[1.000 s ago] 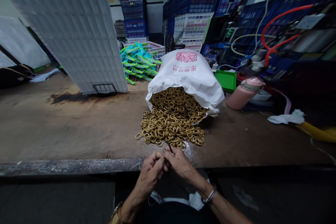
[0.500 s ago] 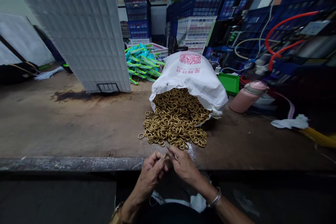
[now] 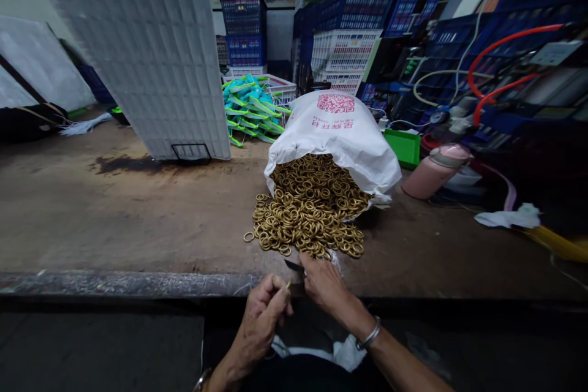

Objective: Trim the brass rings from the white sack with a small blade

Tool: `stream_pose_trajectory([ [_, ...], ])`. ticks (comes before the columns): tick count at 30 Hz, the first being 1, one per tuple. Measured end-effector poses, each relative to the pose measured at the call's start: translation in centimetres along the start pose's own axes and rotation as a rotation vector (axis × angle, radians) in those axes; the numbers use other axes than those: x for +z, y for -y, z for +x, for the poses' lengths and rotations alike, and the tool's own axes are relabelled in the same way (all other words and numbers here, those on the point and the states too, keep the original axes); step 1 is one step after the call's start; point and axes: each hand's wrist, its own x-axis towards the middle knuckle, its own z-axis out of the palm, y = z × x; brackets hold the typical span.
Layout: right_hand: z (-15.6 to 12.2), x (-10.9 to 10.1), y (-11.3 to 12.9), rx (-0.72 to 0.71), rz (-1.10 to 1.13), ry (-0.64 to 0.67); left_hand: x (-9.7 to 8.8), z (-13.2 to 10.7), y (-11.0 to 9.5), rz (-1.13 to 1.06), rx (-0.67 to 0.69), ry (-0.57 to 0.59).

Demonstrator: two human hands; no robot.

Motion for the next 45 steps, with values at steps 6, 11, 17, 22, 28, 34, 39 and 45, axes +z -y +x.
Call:
stream_pose_trajectory([
  [6,1.7,0.6,0.7,-0.016,0.091,-0.117,-0.4,-0.2,-0.3,-0.339,-0.153,0.034],
  [11,2.9,1.3,1.9,-0.028,0.048,-0.130,-0.9,0.3,-0.8,-0.406,-0.131,-0.050],
  [17,3.6,1.4,2.1,0.033,-0.052,-0.130,-1.6,0.5,-0.4,-0.532,-0.184,-0.086],
  [22,3.6,1.2,1.1,-0.001,0.084,-0.177,-2.2,1.1,0.2,-0.607,-0.181,-0.116],
  [28,3.1,0.1,-0.1,0.041,0.625,-0.305,-1.4,2.3,0.7,-0.472,-0.151,-0.142],
  [34,1.1,-0.3,0.4,0.163,1.349,-0.002,0.2,3.3,1.5,-0.281,-0.061,-0.183],
  [39,0.1,-0.6,0.2,0.215,1.541,0.269,0.3,3.5,1.2,-0.012,0.053,-0.157],
  [45,0.1,-0.8,-0.5,0.219,1.490,0.434,0.0,3.4,0.6,0.274,0.258,0.025],
])
